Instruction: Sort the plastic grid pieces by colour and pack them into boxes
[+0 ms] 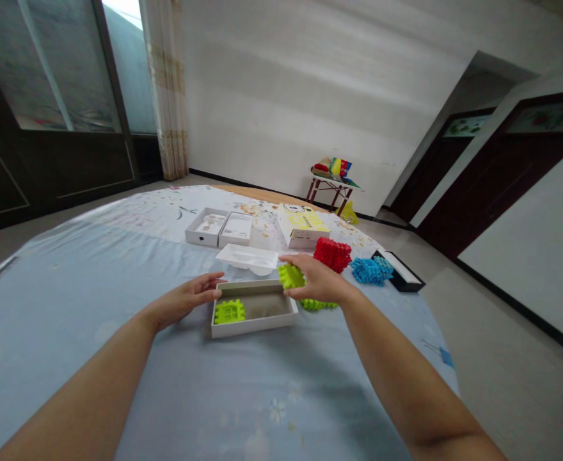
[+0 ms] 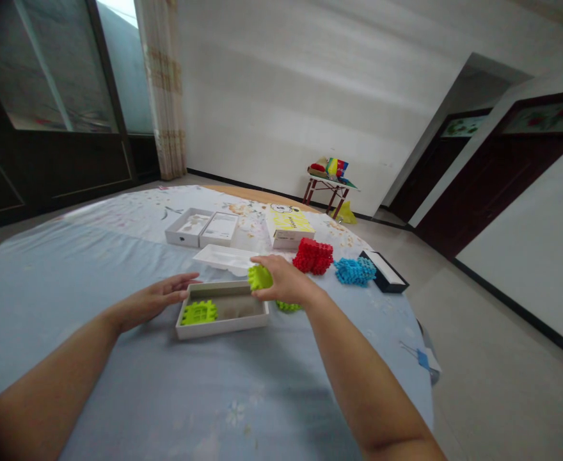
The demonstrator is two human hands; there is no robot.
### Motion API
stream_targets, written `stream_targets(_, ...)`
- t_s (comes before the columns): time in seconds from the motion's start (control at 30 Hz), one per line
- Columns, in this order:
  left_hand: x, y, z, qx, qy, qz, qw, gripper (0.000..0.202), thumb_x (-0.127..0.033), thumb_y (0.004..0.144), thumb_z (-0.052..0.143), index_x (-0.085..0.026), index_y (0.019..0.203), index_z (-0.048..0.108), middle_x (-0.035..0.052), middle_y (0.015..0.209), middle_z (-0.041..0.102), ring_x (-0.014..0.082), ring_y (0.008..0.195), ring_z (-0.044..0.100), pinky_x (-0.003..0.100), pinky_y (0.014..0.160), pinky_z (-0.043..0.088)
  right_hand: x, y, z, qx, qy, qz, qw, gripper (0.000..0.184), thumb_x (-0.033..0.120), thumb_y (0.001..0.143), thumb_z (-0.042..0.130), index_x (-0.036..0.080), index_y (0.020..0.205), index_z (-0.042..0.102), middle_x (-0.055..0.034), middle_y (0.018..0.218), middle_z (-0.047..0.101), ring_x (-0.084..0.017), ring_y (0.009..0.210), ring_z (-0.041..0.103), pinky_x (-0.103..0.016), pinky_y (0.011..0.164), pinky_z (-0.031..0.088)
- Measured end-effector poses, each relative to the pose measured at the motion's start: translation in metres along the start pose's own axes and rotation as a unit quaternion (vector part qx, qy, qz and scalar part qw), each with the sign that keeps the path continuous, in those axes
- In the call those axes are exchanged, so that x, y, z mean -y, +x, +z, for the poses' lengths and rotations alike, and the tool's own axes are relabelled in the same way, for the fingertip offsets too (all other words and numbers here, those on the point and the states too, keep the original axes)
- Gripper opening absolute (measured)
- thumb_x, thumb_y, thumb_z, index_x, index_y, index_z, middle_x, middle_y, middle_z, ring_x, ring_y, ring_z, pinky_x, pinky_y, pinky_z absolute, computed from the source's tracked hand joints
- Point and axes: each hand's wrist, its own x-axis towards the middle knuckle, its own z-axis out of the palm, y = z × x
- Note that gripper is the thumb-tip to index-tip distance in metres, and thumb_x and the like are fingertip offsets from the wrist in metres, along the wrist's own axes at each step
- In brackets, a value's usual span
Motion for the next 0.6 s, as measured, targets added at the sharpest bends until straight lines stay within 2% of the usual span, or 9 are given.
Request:
stream_targets(0.1, -0.002, -0.001, 0.002, 0.003, -0.001, 0.0, 1.0, 0.07, -0.048, 0.076, 0.059, -0.02, 0.137, 0.037, 0.0084, 0.139, 0.047, 0.0231, 0.126, 0.043, 0.037, 0.107, 0.031, 0.021, 0.019, 0.026, 0.074, -0.015, -0.015, 0.997, 0.074, 0.027, 0.062, 0.073, 0.017, 0.13, 0.047, -0.0119, 0.125, 0.054, -0.026, 0.116, 0.048, -0.038, 0.098, 0.036)
stream_targets(0.23, -0.003, -0.001, 0.002, 0.009, -0.01, 0.002, 1.0, 0.071, -0.046, 0.076, 0.06, -0.018, 0.136, 0.036, 0.0103, 0.141, 0.045, 0.023, 0.127, 0.043, 0.035, 0.107, 0.031, 0.027, 0.034, 0.049, 0.145, -0.036, -0.012, 0.989, 0.074, 0.03, 0.061, 0.073, 0.018, 0.129, 0.048, -0.012, 0.119, 0.058, -0.027, 0.109, 0.051, -0.036, 0.091, 0.041)
stream_targets(0.37, -0.004, -0.001, 0.002, 0.011, -0.015, -0.002, 1.0, 0.071, -0.045, 0.076, 0.061, -0.018, 0.136, 0.036, 0.0107, 0.14, 0.046, 0.0233, 0.127, 0.043, 0.035, 0.107, 0.032, 0.027, 0.043, 0.053, 0.189, -0.051, -0.004, 0.981, 0.074, 0.036, 0.061, 0.073, 0.018, 0.129, 0.048, -0.0112, 0.121, 0.058, -0.027, 0.109, 0.053, -0.035, 0.09, 0.042)
stream_targets(0.6, -0.001, 0.0, 0.001, 0.023, -0.012, 0.009, 1.0, 0.068, -0.045, 0.078, 0.057, -0.019, 0.137, 0.035, 0.0098, 0.135, 0.051, 0.0228, 0.125, 0.044, 0.035, 0.106, 0.033, 0.025, 0.048, 0.049, 0.223, -0.027, 0.025, 0.974, 0.077, 0.038, 0.06, 0.076, 0.022, 0.129, 0.048, -0.0083, 0.118, 0.061, -0.025, 0.102, 0.059, -0.033, 0.086, 0.045)
